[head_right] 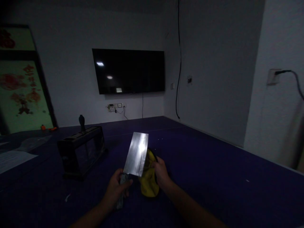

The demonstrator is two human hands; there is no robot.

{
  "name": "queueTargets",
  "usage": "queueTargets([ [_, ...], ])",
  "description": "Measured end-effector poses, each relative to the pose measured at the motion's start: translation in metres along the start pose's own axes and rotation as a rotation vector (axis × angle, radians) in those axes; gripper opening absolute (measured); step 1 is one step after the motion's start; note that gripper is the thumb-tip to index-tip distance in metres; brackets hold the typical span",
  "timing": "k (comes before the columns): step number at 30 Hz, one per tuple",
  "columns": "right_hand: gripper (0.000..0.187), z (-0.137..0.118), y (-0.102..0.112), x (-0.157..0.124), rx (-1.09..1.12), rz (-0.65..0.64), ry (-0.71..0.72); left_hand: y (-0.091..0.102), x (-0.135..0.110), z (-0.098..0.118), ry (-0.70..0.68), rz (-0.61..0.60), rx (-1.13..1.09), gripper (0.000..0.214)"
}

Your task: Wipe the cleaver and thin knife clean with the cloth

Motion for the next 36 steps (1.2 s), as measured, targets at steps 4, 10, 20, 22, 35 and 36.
queueTargets([
  [4,0.028,0.001,0.001,0.002,-0.037,0.001,0.004,-0.003,0.001,-0.011,0.087,-0.031,-0.029,0.049],
  [10,0.030,-0.001,0.000,0.002,-0.078,-0.012,0.016,-0.001,0.000,-0.011,0.103,-0.021,-0.009,0.053],
  [20,0.029,0.001,0.001,0.003,-0.107,-0.015,0.025,-0.005,0.001,-0.019,0.199,-0.055,-0.002,0.046],
  [22,0.029,0.000,-0.001,0.003,-0.109,-0.025,0.035,-0.004,0.001,-0.020,0.204,-0.047,-0.019,0.045],
  [35,0.032,-0.006,0.006,0.001,-0.150,0.042,0.054,0.000,0.003,-0.018,0.182,-0.005,-0.103,0.042],
  [36,0.032,-0.006,0.007,0.001,-0.153,0.045,0.056,0.001,0.003,-0.018,0.179,0.004,-0.103,0.042],
])
Point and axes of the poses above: each hand's wrist, its own x-axis towards the middle knuckle, its own y-axis out of the back of the hand, z = x × y, the point moved 10 cm from there along x, towards the middle knuckle, and after that the axes turned 11 degrees about -x, right-handed, at the moved point
